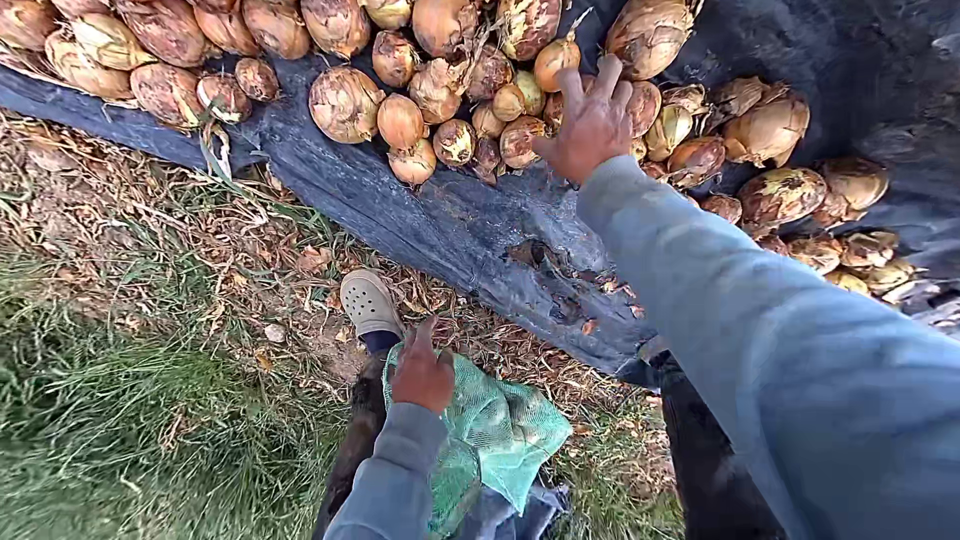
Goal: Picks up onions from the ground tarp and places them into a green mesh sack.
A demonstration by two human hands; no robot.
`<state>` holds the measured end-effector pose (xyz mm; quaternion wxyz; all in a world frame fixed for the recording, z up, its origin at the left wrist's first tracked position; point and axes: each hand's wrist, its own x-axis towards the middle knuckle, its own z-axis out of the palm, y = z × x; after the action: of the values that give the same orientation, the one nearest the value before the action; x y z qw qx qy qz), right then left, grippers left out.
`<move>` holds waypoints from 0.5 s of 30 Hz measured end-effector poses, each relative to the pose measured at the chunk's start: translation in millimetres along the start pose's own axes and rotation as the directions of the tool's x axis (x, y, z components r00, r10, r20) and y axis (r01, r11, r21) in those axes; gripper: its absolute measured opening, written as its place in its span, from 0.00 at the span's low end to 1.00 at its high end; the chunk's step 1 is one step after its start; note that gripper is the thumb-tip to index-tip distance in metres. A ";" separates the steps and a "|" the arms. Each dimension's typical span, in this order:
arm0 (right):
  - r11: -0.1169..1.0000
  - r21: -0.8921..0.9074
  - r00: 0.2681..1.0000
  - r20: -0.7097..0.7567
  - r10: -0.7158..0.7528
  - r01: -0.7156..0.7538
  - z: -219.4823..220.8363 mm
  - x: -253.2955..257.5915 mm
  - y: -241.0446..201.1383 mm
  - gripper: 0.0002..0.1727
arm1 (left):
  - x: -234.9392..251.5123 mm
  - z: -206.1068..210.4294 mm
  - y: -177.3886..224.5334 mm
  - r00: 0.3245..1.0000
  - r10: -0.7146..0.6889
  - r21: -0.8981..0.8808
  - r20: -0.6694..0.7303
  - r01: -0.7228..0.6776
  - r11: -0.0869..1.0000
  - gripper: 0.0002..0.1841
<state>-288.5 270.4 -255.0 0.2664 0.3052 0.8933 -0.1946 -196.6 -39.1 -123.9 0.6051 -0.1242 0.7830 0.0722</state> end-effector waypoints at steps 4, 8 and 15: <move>0.987 -0.081 0.986 0.087 0.145 -0.138 17.1 14.4 -19.0 0.59 | -0.1 3.8 -0.8 1.000 0.015 0.008 0.007 -0.015 1.000 0.29; 0.978 -0.175 0.985 0.108 0.136 -0.116 39.0 7.0 -13.4 0.57 | -2.5 3.8 3.1 1.000 0.019 0.002 -0.003 -0.019 1.000 0.29; 0.977 -0.204 0.974 0.201 0.100 -0.058 38.9 29.8 -10.7 0.63 | -3.3 5.0 0.8 0.999 0.036 0.012 0.009 -0.036 0.999 0.29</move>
<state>-301.6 255.8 -301.2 0.3958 0.2906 0.8620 -0.1257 -191.4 -36.6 -122.1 0.6078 -0.1061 0.7830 0.0787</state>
